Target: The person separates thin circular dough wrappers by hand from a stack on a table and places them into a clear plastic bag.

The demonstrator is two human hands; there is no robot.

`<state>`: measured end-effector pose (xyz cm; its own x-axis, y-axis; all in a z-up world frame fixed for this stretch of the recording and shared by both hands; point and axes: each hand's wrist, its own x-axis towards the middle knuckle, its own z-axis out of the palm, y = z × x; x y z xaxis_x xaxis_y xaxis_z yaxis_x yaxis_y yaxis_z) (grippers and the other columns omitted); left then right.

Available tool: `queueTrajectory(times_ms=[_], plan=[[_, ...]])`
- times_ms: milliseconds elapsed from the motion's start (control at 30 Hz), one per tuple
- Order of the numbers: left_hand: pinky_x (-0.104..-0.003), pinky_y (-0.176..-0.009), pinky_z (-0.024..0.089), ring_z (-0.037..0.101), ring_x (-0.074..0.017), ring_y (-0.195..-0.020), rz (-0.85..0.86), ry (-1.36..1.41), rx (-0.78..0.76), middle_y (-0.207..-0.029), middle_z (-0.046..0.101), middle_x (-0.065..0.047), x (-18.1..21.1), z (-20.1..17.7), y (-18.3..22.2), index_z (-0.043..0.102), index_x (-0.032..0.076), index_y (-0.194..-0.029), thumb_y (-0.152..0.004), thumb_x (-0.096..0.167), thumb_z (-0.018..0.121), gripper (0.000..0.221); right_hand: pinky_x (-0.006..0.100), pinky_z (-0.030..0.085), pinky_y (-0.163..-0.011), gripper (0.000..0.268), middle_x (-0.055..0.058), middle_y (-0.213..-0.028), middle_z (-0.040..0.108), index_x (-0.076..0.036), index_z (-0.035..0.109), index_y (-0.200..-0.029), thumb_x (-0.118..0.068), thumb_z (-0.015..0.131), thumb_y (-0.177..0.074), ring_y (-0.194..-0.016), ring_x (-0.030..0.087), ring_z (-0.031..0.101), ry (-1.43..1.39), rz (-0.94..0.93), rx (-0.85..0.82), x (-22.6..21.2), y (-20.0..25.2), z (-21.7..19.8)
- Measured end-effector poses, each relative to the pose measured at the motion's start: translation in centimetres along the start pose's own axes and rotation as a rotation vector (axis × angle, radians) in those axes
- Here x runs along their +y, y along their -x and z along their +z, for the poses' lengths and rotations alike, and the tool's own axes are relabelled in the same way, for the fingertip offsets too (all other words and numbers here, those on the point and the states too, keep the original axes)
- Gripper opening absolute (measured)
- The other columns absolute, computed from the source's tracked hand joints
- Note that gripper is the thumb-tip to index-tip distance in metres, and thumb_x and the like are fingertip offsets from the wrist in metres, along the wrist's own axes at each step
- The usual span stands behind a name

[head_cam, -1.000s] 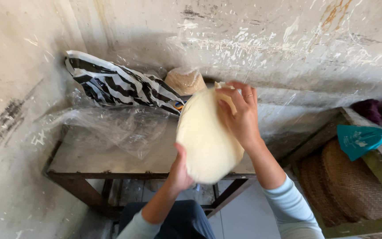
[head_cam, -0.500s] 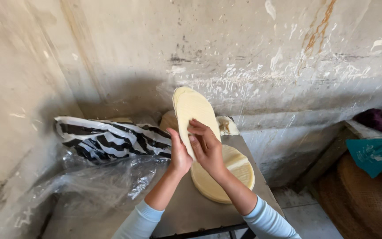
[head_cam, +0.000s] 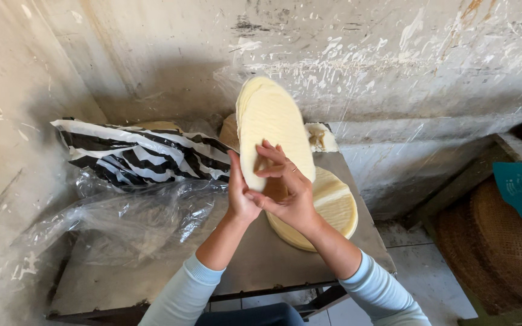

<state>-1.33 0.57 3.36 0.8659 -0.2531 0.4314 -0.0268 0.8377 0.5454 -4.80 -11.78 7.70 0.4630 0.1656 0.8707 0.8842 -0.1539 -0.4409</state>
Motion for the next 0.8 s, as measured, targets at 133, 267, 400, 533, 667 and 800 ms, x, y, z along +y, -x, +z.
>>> queueTrajectory(times_ms=[133, 267, 400, 533, 667, 800], plan=[[-0.042, -0.124, 0.035, 0.043, -0.0259, -0.147, 0.024, 0.051, -0.164, -0.154, 0.047, -0.013, 0.3, -1.0, 0.3, 0.037, -0.001, -0.157, -0.100, 0.075, 0.028, 0.095, 0.055, 0.026, -0.132, 0.040, 0.020, -0.142, 0.063, -0.004, 0.063, -0.106, -0.011, 0.092, -0.078, -0.146, 0.038, 0.052, -0.027, 0.024, 0.001, 0.0, 0.4, 0.2], [-0.044, -0.125, 0.034, 0.042, -0.0258, -0.148, -0.011, -0.075, -0.123, -0.153, 0.046, -0.012, 0.2, -1.5, 0.4, 0.035, 0.000, -0.157, -0.104, 0.069, 0.029, 0.087, 0.055, 0.026, -0.131, 0.035, 0.020, -0.141, 0.063, -0.003, 0.065, -0.104, -0.009, 0.090, -0.080, -0.145, 0.037, 0.053, -0.039, 0.012, -0.009, -0.2, 0.3, -0.1], [-0.044, -0.126, 0.032, 0.039, -0.0266, -0.150, 0.017, -0.146, -0.083, -0.155, 0.044, -0.014, -0.5, -1.4, 0.3, 0.030, -0.003, -0.158, -0.104, 0.071, 0.026, 0.092, 0.054, 0.029, -0.131, 0.020, 0.023, -0.140, 0.064, -0.002, 0.065, -0.101, -0.006, 0.080, -0.088, -0.145, 0.038, 0.055, -0.072, 0.045, -0.007, -0.3, 0.2, -0.4], [-0.042, -0.127, 0.029, 0.033, -0.0254, -0.154, 0.050, -0.256, -0.072, -0.159, 0.038, -0.016, -1.6, -1.6, 0.3, 0.022, -0.002, -0.161, -0.100, 0.074, 0.023, 0.097, 0.052, 0.037, -0.126, 0.024, 0.025, -0.137, 0.064, 0.000, 0.060, -0.099, -0.009, 0.080, -0.090, -0.142, 0.038, 0.055, -0.129, 0.074, 0.012, 0.0, 0.4, -0.4], [-0.044, -0.127, 0.028, 0.029, -0.0261, -0.154, 0.049, -0.284, -0.045, -0.161, 0.031, -0.017, -2.4, -2.5, 0.0, 0.015, -0.001, -0.162, -0.097, 0.075, 0.023, 0.100, 0.049, 0.043, -0.124, 0.013, 0.026, -0.140, 0.064, 0.001, 0.061, -0.101, -0.006, 0.071, -0.098, -0.146, 0.038, 0.054, -0.247, 0.134, 0.003, 0.4, 0.7, -0.5], [-0.042, -0.127, 0.026, 0.028, -0.0249, -0.154, 0.029, -0.276, -0.015, -0.163, 0.030, -0.015, -2.7, -3.0, -0.1, 0.015, -0.001, -0.162, -0.096, 0.076, 0.022, 0.102, 0.047, 0.044, -0.122, 0.008, 0.026, -0.143, 0.062, 0.002, 0.063, -0.102, -0.002, 0.069, -0.101, -0.148, 0.039, 0.051, -0.364, 0.181, -0.013, 0.8, 0.9, -0.5]])
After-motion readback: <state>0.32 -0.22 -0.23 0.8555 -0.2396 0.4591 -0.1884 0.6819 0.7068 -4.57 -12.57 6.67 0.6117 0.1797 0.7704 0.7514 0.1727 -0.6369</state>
